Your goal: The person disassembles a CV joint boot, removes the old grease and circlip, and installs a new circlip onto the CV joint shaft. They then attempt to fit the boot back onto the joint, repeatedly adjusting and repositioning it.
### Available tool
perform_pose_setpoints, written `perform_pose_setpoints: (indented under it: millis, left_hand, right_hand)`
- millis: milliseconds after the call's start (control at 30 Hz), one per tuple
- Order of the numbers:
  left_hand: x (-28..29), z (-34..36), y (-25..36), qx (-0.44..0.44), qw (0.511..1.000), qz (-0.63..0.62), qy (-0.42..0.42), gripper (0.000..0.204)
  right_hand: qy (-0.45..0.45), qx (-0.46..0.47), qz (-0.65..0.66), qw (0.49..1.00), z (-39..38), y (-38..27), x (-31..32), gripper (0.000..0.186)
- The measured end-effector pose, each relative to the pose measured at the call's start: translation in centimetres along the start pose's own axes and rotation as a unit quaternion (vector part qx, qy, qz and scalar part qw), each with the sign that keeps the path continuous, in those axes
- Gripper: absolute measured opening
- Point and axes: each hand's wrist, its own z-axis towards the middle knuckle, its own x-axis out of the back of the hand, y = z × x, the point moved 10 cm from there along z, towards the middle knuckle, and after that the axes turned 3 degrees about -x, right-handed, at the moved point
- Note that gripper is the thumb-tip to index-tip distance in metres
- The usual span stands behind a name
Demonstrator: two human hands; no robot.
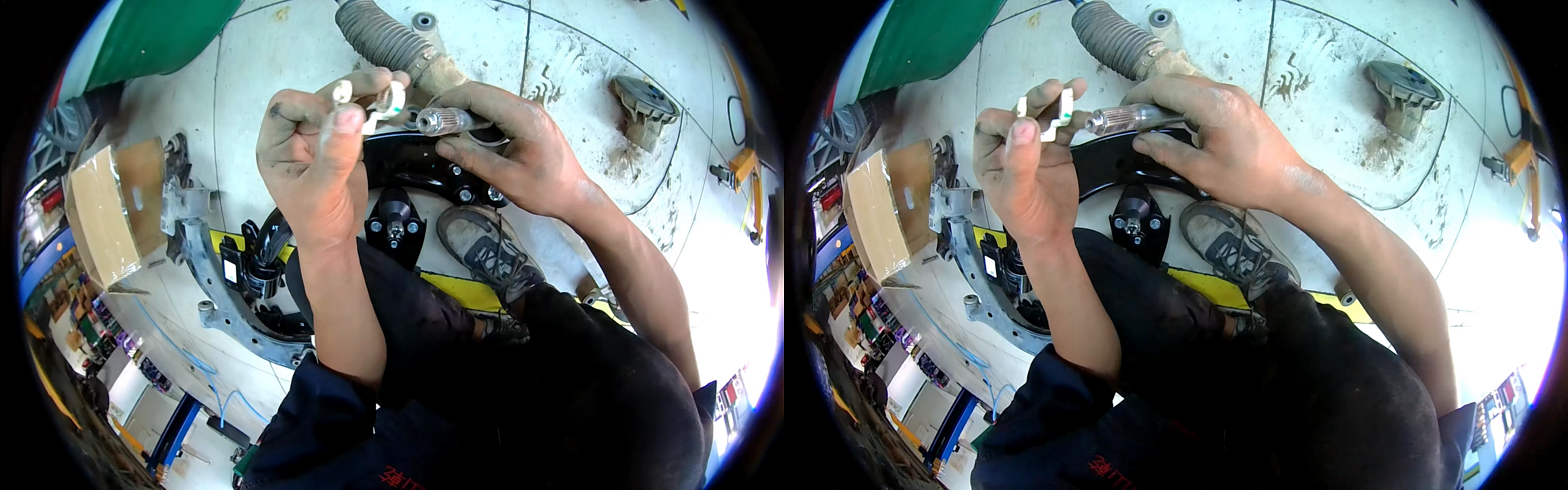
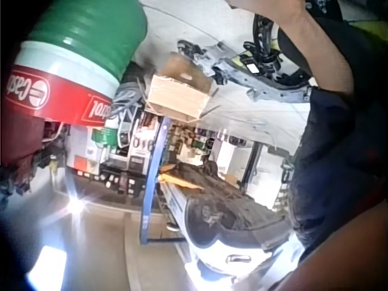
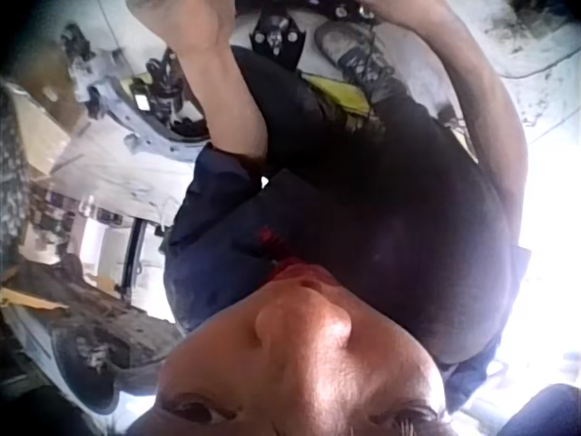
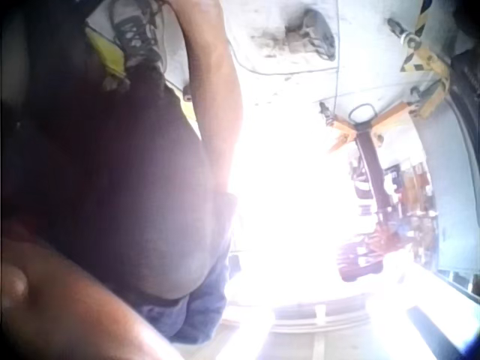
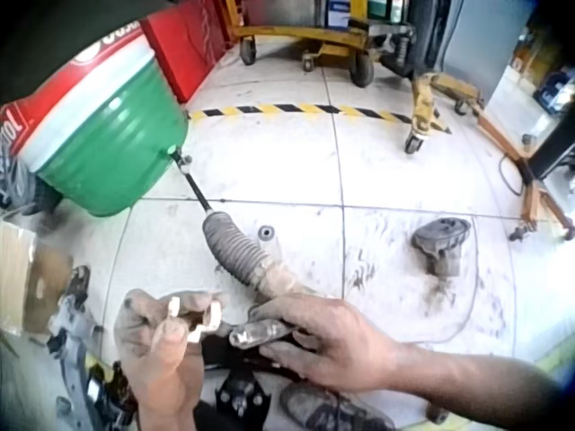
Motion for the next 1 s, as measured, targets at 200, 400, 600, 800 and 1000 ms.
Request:
perform_pose_setpoints:
  millis: [200, 400, 600, 800, 1000]
  left_hand:
    - [-1.5, -0.5, 0.9, -0.085, 0.996, 0.003, -0.014, 0.038]
    - [-3.0, -0.1, 1.5, -0.155, 0.985, 0.014, -0.074, 0.053]
    - [-1.2, -0.3, 1.1, -0.106, 0.994, -0.03, 0.001, 0.052]
    - [-2.0, -0.5, 2.1, -0.15, 0.985, 0.066, -0.046, 0.044]
    - [-2.9, -1.2, 2.5, -0.193, 0.973, 0.105, -0.072, 0.057]
  right_hand:
    - [0.014, 0.012, -0.038, 0.999, -0.1, 0.0, 0.0, 0.033]
    - [0.009, -0.005, -0.04, 0.999, -0.2, 0.6, -0.2, 0.033]
    - [0.01, 0.004, -0.046, 0.999, -0.1, 0.6, -0.3, 0.03]
    - [0.002, 0.012, -0.03, 0.999, -0.1, 0.4, -0.3, 0.03]
    - [-0.003, 0.009, -0.036, 0.999, -0.2, 0.5, -0.4, 0.031]
